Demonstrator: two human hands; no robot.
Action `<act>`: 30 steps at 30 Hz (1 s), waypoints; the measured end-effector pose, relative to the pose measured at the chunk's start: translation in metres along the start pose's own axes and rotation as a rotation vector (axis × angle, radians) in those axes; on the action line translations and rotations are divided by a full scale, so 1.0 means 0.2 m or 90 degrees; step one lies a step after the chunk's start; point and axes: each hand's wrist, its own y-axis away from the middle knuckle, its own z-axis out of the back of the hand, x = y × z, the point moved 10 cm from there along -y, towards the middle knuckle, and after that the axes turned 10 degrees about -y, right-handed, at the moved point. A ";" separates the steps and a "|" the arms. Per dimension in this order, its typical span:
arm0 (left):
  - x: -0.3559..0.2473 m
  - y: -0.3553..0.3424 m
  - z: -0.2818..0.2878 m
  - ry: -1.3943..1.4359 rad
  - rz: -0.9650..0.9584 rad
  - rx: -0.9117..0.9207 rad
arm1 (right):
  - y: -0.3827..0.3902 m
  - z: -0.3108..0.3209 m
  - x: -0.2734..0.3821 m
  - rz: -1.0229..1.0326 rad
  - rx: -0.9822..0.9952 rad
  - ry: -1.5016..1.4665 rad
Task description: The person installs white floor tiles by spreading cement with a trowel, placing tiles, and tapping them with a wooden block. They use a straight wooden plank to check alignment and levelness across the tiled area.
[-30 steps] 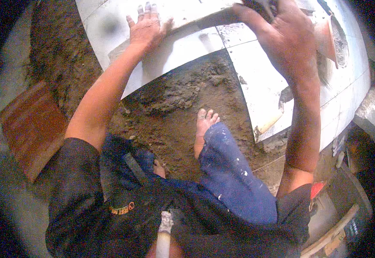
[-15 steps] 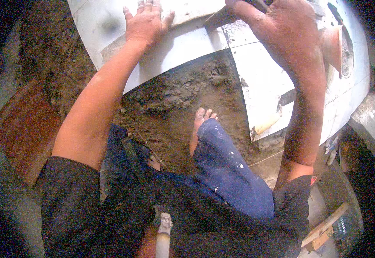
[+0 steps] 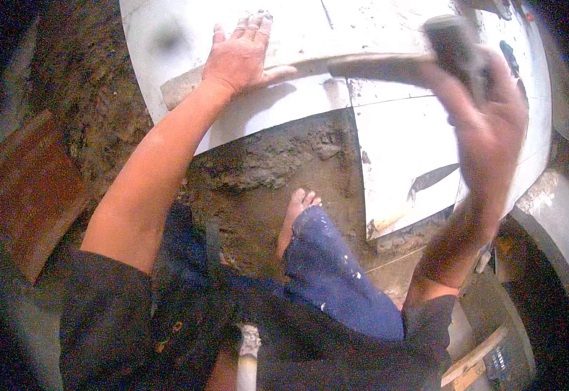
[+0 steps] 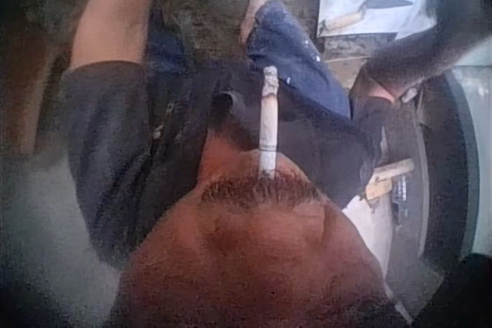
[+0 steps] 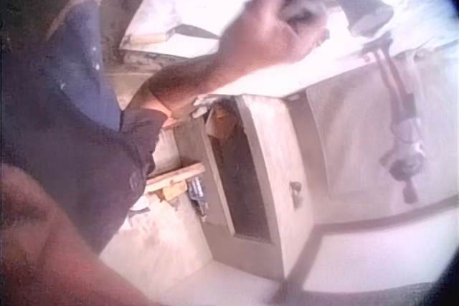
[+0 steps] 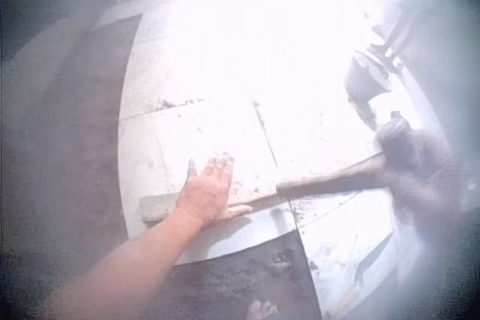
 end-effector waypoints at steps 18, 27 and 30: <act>0.02 0.15 -0.09 0.026 -0.036 0.214 | -0.11 0.04 -0.27 -0.063 -0.102 -0.038; 0.30 0.43 -0.01 -0.128 -0.048 0.150 | 0.20 0.16 -0.11 0.064 -0.093 -0.221; 0.23 0.25 -0.02 0.023 0.169 0.108 | 0.21 0.09 0.15 0.145 -0.072 -0.229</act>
